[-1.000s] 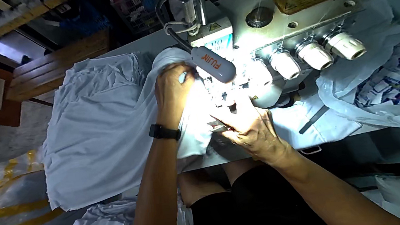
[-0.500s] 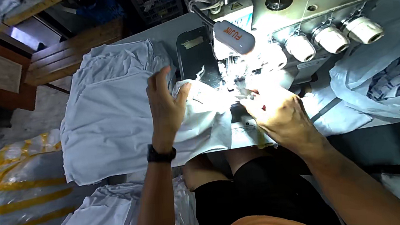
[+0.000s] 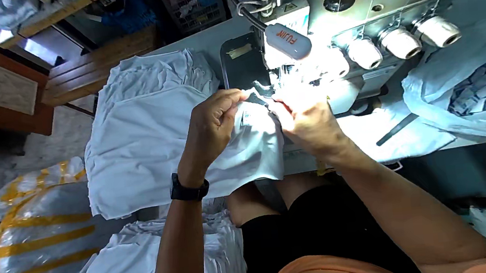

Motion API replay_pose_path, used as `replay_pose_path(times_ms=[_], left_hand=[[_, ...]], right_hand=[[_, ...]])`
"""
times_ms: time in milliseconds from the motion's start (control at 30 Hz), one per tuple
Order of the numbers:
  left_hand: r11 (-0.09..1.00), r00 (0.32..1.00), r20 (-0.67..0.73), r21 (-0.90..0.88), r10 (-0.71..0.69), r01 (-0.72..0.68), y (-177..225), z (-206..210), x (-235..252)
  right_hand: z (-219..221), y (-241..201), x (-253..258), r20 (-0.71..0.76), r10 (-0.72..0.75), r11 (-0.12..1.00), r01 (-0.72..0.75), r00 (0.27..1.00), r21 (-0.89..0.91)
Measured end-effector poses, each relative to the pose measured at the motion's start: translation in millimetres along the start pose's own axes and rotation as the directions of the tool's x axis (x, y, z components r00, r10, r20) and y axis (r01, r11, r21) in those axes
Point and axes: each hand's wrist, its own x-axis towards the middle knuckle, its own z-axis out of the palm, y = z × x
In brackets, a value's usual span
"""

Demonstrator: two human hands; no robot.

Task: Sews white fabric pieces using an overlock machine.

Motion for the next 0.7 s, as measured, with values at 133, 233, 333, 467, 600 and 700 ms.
replay_pose_path(times_ms=[133,233,333,467,600,700], left_hand=[[1.000,1.000,0.000,-0.019,0.024,-0.024,-3,-1,1],[0.998,0.998,0.010,-0.017,0.054,-0.054,0,0,1],[0.999,0.999,0.008,0.003,0.049,-0.049,5,0,-1],[0.980,0.995,-0.053,0.177,-0.084,0.093,14,-28,-7],[0.967,0.964,-0.242,0.198,-0.109,0.159,83,-112,-48],[0.954,0.961,-0.196,0.188,-0.195,0.232,121,-182,-121]], right_hand=[[-18,-8,5,0.182,0.207,0.935,-0.249,0.961,0.251],[-15,-14,13,0.279,0.248,0.890,-0.332,0.928,0.312],[-10,-21,22,0.313,0.230,0.825,-0.356,0.921,0.439],[3,-22,19,0.129,0.092,0.804,-0.150,0.987,0.575],[30,-30,-15,0.397,-0.147,0.778,-0.142,0.906,0.612],[-13,-49,-8,0.487,-0.252,0.764,-0.137,0.836,0.630]])
